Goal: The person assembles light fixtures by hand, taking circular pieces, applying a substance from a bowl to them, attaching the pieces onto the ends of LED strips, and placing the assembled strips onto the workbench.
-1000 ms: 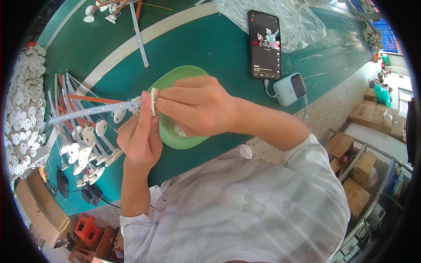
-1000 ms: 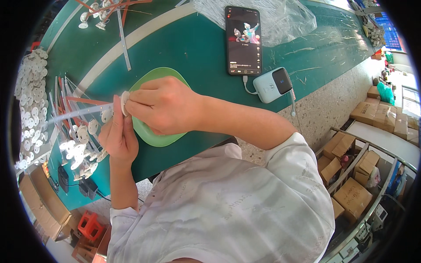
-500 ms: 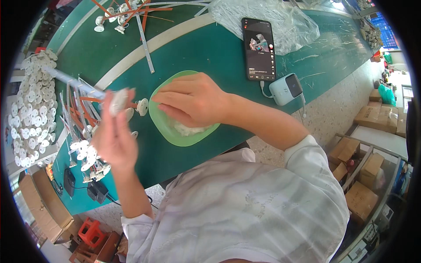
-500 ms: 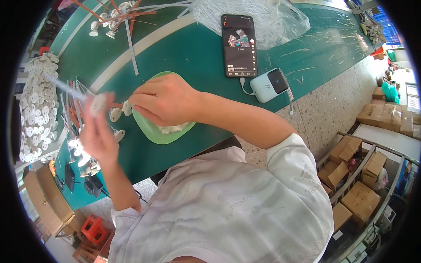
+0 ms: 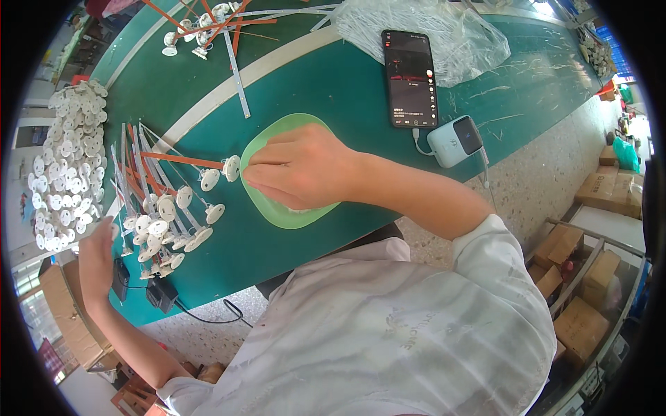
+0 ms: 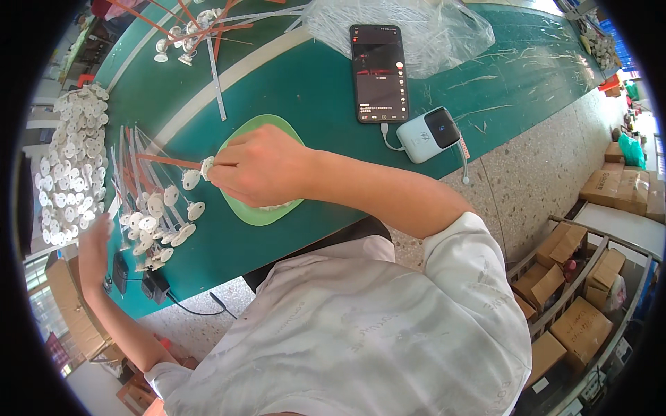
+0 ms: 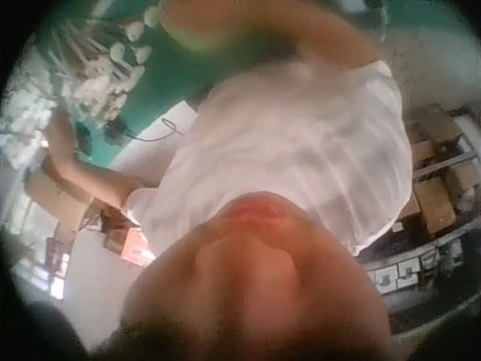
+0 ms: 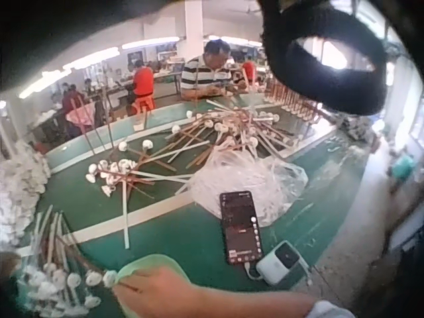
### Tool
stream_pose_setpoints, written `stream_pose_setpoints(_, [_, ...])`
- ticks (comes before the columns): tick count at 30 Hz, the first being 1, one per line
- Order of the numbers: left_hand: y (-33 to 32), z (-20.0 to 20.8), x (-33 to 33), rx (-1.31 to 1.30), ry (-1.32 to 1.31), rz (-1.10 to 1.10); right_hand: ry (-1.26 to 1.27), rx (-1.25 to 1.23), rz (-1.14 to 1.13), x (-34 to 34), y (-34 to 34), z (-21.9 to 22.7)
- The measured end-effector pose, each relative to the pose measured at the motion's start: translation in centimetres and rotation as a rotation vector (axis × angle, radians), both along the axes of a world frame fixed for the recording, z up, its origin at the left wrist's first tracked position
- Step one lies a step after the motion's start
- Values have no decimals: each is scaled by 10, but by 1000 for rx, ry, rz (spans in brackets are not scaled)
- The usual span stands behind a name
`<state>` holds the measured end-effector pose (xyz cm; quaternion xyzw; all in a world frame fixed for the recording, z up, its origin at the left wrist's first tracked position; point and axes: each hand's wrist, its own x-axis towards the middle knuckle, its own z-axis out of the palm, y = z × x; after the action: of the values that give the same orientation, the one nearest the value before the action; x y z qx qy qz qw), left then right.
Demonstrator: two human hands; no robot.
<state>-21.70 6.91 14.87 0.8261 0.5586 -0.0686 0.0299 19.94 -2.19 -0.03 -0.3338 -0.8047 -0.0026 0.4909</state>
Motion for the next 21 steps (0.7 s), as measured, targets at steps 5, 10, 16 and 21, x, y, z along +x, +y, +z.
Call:
stream_pose_setpoints(5, [-24, 11, 31, -2, 268, 46, -20, 1, 3, -2, 2, 2])
stream_pose_setpoints(10, [-16, -16, 172, 168, 22, -364, 2, 5, -5, 2, 1, -3])
stream_pose_setpoints(16, [63, -101, 236, 171, -145, -513, -39, 22, 34, -1, 3, -3])
stream_pose_setpoints(21, [80, -129, 263, 35, -212, -519, -58, 0, -6, 6, 8, -9])
